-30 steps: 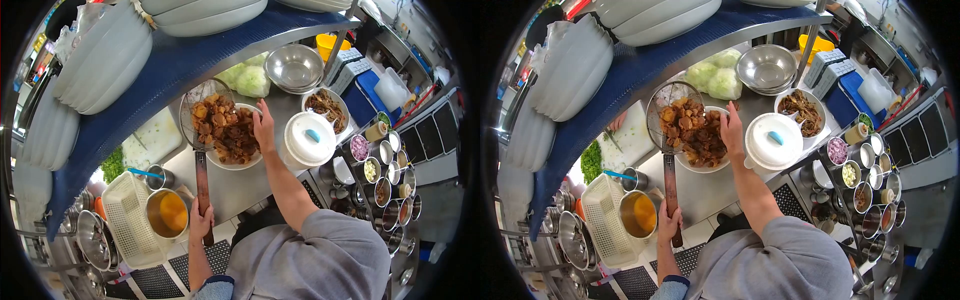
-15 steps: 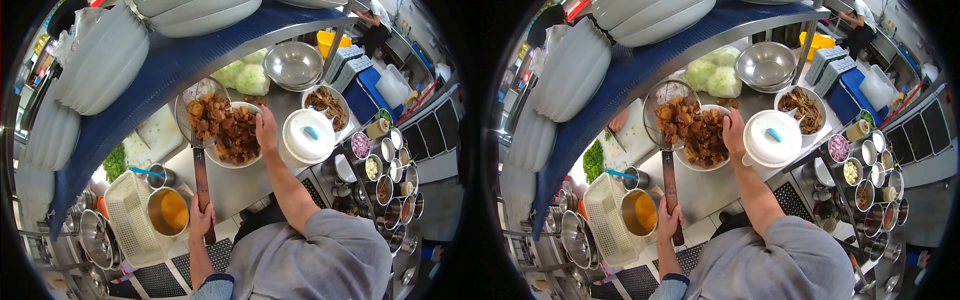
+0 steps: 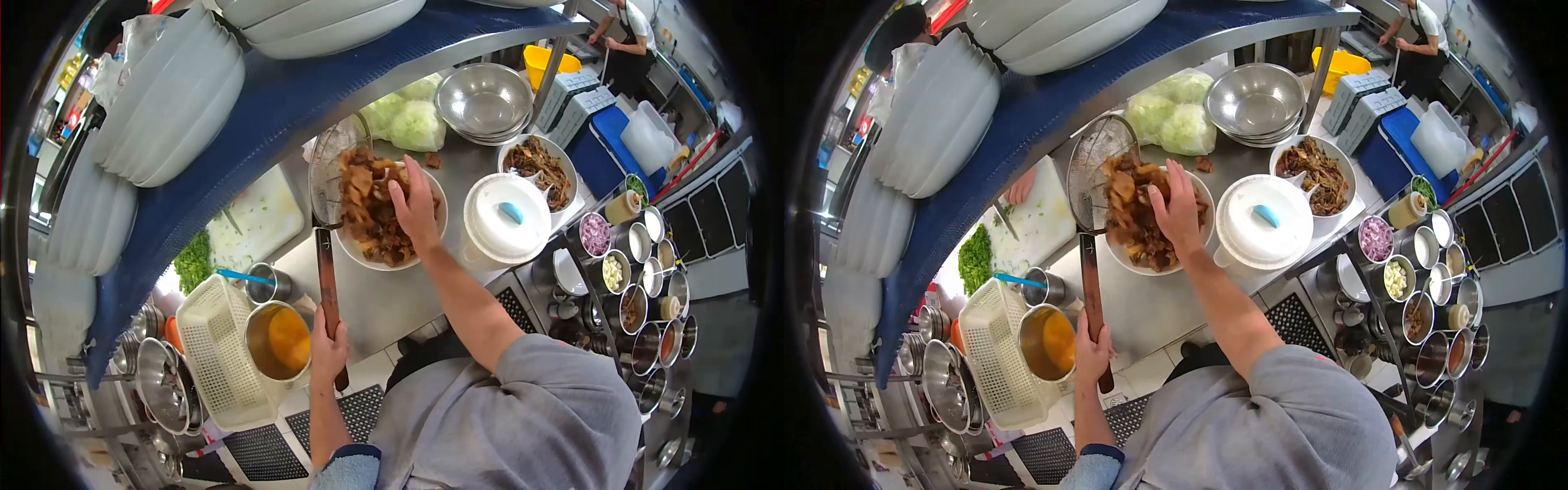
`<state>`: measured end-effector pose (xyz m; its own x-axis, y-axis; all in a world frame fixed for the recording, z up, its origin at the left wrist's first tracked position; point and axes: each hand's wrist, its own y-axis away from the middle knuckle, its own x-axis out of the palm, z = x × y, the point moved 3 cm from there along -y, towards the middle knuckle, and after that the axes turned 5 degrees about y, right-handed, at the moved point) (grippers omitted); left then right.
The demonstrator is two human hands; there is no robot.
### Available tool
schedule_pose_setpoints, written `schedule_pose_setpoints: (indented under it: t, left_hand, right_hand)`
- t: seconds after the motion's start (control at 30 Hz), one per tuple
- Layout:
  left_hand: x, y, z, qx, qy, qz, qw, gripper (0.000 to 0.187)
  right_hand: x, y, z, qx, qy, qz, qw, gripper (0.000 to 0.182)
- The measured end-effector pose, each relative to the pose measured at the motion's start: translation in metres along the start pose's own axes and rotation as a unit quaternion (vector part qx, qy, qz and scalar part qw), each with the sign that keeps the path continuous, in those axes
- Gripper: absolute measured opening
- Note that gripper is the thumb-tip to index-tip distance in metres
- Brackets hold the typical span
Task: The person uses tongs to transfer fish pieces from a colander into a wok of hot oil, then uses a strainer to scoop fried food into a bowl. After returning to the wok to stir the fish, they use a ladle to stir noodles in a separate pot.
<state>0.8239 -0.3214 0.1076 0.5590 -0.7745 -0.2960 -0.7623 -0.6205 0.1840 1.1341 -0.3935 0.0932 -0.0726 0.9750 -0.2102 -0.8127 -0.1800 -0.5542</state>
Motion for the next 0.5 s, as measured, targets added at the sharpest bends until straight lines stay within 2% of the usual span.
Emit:
schedule_pose_setpoints:
  t: [0.17,0.23,0.37,0.5]
  left_hand:
    - [-0.001,-0.002,0.012,0.032,-0.055,-0.002,0.998,0.047]
    - [0.0,-0.008,0.034,0.073,-0.102,-0.024,0.992,0.045]
    - [-0.002,-0.006,0.039,0.134,-0.156,-0.053,0.977,0.043]
    - [-0.003,0.003,0.037,0.12,-0.17,-0.094,0.974,0.047]
  right_hand:
    - [0.005,-0.002,-0.001,-0.009,0.029,0.012,0.999,0.05]
    - [0.006,0.002,-0.004,-0.017,0.046,0.019,0.999,0.049]
    - [0.005,0.002,-0.004,-0.021,0.043,0.029,0.998,0.044]
    - [-0.002,-0.001,0.005,-0.034,0.017,0.066,0.997,0.038]
